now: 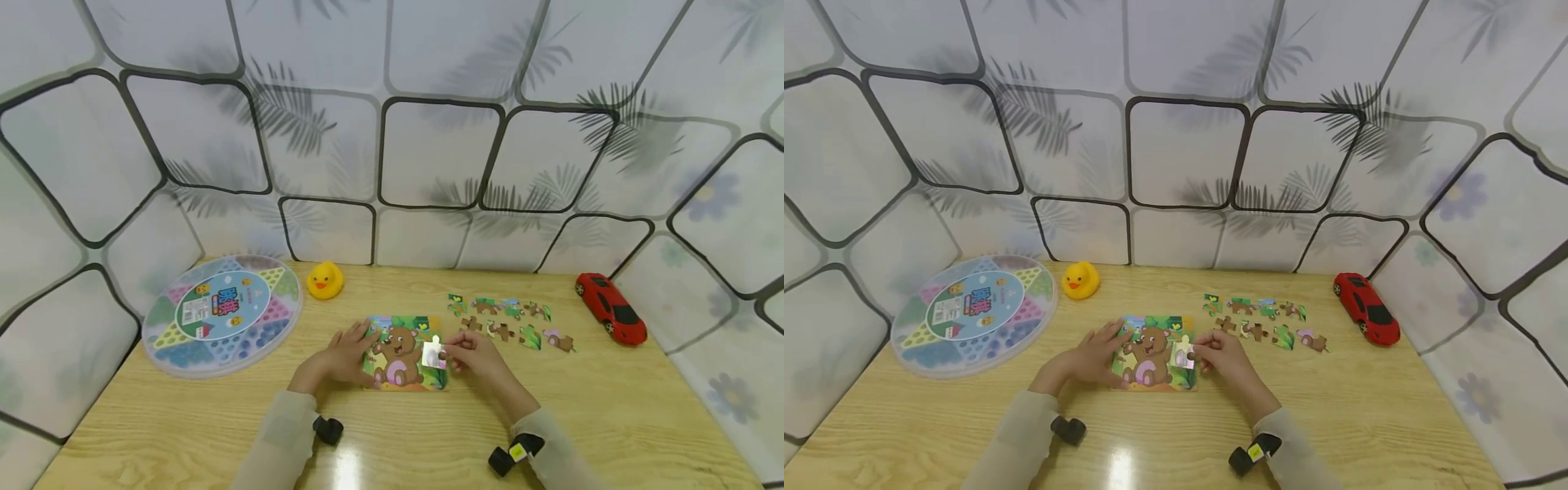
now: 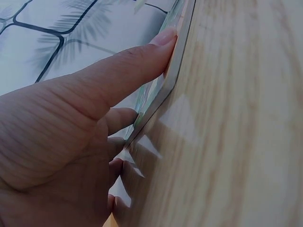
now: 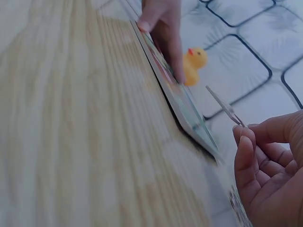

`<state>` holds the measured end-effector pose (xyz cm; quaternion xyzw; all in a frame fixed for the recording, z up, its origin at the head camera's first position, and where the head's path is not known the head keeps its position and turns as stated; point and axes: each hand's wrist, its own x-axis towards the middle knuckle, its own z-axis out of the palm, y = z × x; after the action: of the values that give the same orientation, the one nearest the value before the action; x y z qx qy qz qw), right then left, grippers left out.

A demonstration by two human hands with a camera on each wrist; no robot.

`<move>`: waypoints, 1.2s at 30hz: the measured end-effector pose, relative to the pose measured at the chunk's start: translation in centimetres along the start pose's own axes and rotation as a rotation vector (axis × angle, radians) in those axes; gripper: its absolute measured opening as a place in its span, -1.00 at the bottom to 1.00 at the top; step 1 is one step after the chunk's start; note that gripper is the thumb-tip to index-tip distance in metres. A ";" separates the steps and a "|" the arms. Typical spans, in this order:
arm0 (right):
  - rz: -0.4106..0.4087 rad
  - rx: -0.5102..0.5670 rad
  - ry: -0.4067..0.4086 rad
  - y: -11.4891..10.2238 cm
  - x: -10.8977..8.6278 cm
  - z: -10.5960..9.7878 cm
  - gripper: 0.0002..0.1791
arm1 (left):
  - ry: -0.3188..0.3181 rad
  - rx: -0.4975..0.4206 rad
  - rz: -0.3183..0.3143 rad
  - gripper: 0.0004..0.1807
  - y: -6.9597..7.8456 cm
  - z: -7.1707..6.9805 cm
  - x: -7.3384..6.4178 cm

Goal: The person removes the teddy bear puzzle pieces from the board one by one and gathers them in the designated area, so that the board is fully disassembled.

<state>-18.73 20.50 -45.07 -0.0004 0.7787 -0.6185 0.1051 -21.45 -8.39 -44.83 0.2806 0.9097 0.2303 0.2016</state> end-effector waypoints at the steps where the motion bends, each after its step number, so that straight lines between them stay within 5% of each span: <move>1: 0.015 0.002 0.016 0.1 -0.1 -0.6 -0.84 | 0.002 -0.001 -0.001 0.10 0.0 0.0 -0.1; 16: 0.094 -0.063 0.160 2.6 -2.4 -7.1 -0.81 | -0.009 -0.042 -0.008 0.09 0.0 0.3 -0.5; 36: 0.125 -0.068 0.204 3.4 -2.4 -7.8 -0.89 | -0.007 -0.046 -0.007 0.10 0.2 0.2 -0.8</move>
<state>-17.26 29.07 -46.27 0.1076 0.8044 -0.5808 0.0633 -20.68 -8.63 -44.67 0.2735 0.9045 0.2493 0.2121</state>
